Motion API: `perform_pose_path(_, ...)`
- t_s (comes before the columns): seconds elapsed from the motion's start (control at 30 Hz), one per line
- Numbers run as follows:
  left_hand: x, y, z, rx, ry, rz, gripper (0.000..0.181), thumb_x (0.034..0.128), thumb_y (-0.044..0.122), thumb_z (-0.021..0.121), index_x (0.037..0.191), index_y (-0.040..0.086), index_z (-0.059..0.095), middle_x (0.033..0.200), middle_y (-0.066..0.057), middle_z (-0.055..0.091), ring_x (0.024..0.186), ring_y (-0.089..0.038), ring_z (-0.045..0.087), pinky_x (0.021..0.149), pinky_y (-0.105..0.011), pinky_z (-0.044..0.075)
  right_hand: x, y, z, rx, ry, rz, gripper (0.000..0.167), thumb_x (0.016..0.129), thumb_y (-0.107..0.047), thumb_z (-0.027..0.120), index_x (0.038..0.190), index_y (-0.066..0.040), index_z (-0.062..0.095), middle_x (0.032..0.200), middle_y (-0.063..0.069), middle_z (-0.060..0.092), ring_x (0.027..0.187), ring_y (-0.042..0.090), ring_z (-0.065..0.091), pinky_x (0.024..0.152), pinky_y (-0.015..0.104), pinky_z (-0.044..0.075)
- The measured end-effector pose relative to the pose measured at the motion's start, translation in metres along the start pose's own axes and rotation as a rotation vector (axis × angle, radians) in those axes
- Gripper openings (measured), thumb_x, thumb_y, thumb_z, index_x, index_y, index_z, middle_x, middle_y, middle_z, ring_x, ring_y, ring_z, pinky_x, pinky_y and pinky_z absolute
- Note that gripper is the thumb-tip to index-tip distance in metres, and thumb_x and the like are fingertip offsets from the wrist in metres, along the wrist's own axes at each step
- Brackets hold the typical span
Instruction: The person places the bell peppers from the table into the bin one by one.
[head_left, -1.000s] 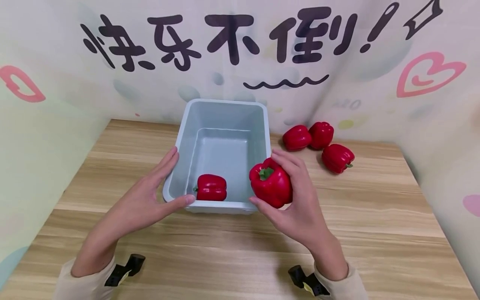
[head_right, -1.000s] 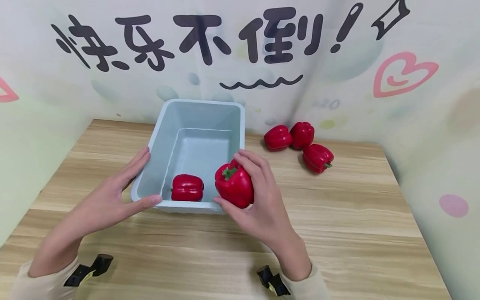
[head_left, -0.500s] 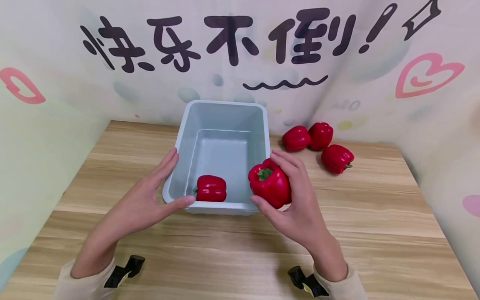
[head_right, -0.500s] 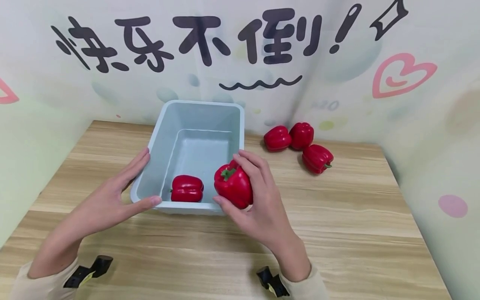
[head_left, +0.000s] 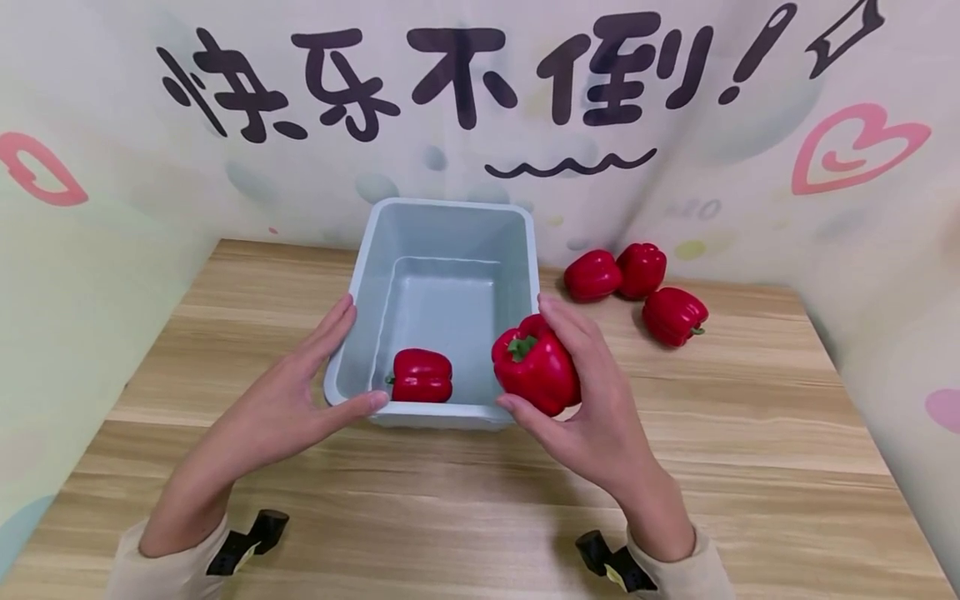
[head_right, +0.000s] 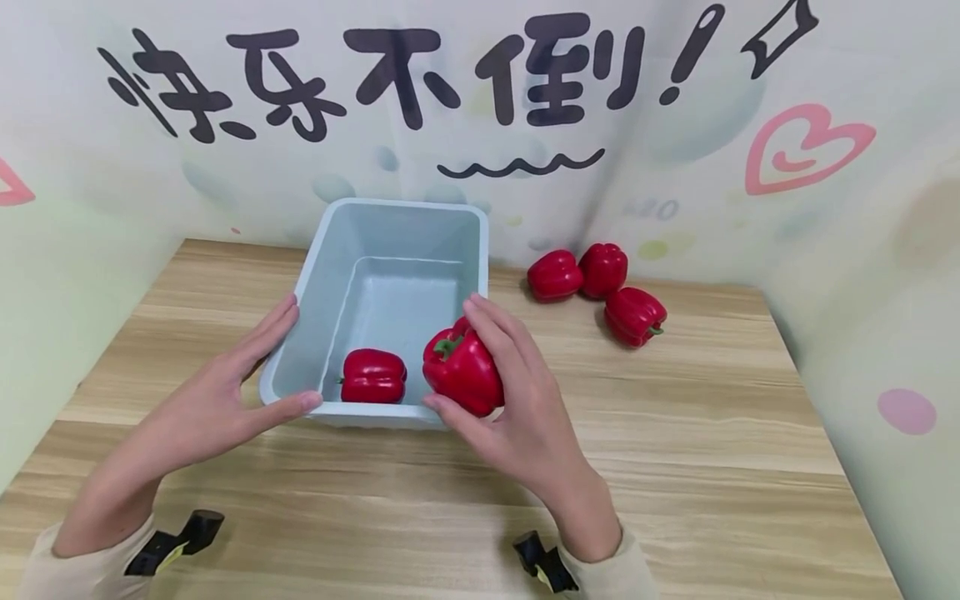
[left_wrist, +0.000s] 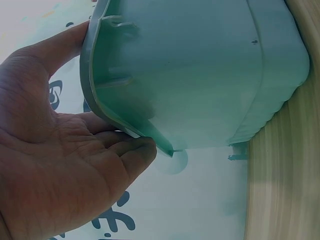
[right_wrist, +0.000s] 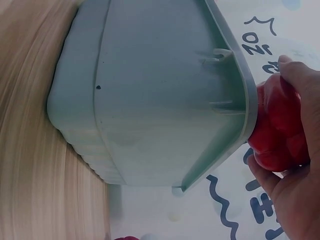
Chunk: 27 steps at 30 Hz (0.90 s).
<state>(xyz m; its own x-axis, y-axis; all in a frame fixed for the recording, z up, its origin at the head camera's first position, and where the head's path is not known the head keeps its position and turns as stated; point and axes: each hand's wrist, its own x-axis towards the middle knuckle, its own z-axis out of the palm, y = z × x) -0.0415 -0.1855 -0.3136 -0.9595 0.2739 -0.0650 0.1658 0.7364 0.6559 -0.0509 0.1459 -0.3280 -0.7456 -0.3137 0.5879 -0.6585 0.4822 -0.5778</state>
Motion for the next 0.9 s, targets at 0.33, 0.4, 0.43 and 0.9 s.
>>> perform_pose_path(0.33,0.0007,-0.0006,-0.0004,-0.008,0.005,0.004,0.106,0.0932,0.054,0.077,0.171,0.021,0.013,0.180,0.006,0.005,0.166,-0.038,0.018,0.120,-0.076,0.032,0.0002,0.0025,-0.0015,0.027,0.007,-0.026,0.096,0.074,-0.017,0.097,0.156,-0.004,0.048,0.158,0.015,0.053,0.144,0.028,0.054,0.107,0.024,0.056)
perform_pose_path(0.4,0.0010,-0.0006,-0.0005,-0.007,0.006,0.004,0.106,0.0930,0.054,0.077,0.171,0.021,0.013,0.180,0.006,0.005,0.166,-0.039,0.018,0.119,-0.076,0.033,0.0008,0.0035,-0.0009,0.033,0.014,-0.048,0.086,0.084,-0.026,0.091,0.154,-0.002,0.049,0.157,0.017,0.054,0.144,0.029,0.053,0.112,0.020,0.052)
perform_pose_path(0.43,0.0011,-0.0008,-0.0006,-0.006,0.006,0.003,0.106,0.0930,0.054,0.077,0.171,0.021,0.013,0.180,0.005,0.005,0.166,-0.040,0.018,0.119,-0.076,0.033,0.0009,0.0041,-0.0006,0.035,0.018,-0.059,0.081,0.088,-0.031,0.087,0.154,-0.001,0.049,0.156,0.017,0.054,0.144,0.029,0.053,0.113,0.020,0.050)
perform_pose_path(0.9,-0.0004,0.0004,-0.0004,0.003,0.009,-0.004,0.106,0.0935,0.054,0.077,0.171,0.021,0.013,0.180,0.004,0.005,0.165,-0.041,0.019,0.118,-0.077,0.034,0.0004,0.0050,-0.0007,0.017,0.012,-0.052,0.072,0.093,-0.036,0.081,0.152,-0.004,0.054,0.153,0.019,0.056,0.144,0.030,0.053,0.121,0.021,0.043)
